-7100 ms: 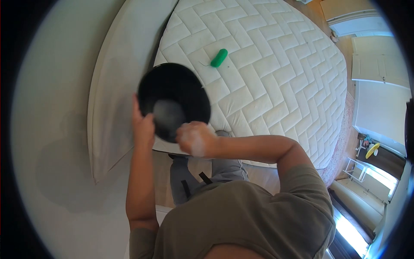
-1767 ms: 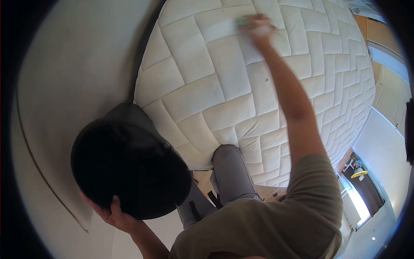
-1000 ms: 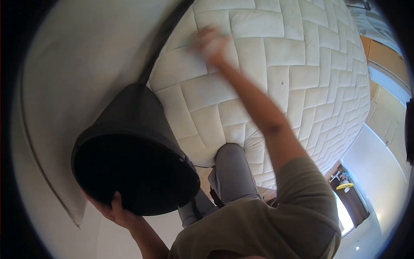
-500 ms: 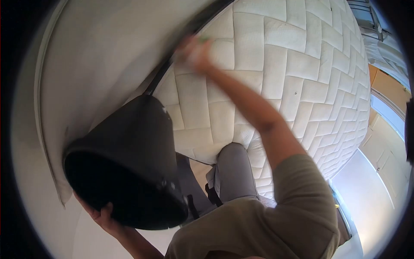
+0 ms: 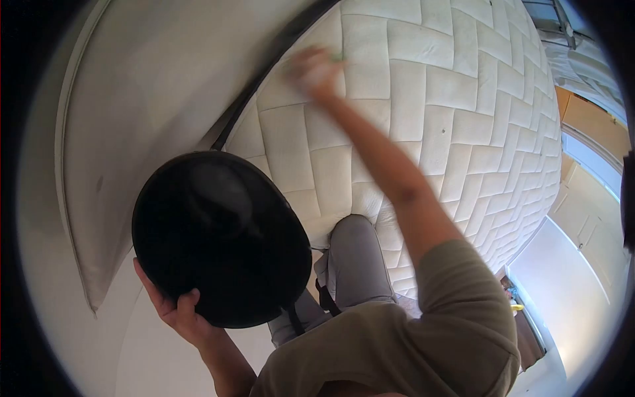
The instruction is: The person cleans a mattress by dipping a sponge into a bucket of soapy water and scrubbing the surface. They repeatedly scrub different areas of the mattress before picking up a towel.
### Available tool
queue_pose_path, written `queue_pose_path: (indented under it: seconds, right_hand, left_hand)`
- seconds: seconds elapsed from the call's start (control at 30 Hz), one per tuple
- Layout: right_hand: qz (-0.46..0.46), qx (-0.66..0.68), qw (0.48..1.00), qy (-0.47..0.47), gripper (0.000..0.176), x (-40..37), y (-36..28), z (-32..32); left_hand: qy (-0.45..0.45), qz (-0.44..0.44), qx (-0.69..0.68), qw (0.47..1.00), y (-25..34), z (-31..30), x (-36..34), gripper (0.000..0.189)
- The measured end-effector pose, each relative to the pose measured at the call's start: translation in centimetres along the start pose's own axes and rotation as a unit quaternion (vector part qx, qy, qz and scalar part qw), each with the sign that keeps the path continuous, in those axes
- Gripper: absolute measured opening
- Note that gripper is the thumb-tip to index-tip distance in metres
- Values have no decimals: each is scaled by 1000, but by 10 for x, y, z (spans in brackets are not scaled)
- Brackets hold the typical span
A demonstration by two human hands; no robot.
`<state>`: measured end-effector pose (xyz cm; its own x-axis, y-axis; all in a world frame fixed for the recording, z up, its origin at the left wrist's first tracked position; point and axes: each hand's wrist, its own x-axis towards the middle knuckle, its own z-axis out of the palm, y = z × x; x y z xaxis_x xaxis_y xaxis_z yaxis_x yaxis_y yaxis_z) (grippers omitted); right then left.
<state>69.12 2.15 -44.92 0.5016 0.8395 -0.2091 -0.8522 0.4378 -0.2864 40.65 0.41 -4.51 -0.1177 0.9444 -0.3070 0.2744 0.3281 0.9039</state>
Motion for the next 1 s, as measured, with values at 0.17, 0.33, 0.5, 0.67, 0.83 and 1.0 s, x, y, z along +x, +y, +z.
queue_pose_path:
  seconds: [0.17, 0.33, 0.5, 0.67, 0.83, 1.0]
  right_hand:
    - [36, -368, 929, -1, 62, -27, 74, 39]
    - [-134, -969, 186, 94, 53, 5, -199, -9]
    - [-140, -287, 947, -21, 58, -47, -46, -59]
    - [6, -184, 965, -186, 45, -96, 24, -9]
    - [-68, -684, 716, 122, 34, -79, -185, -21]
    - [-133, -898, 393, 149, 45, -96, -76, 3]
  left_hand:
    - [-30, 23, -2, 999, -4, 5, 1, 86]
    - [-25, 5, -12, 1000, -3, 12, -4, 88]
    - [-64, 17, -40, 997, -11, 13, -18, 90]
    - [-74, 16, -28, 997, -10, 19, -23, 89]
    - [-77, 23, -35, 996, -14, 11, -16, 85]
    - [-85, 27, -47, 995, -22, 16, -26, 85]
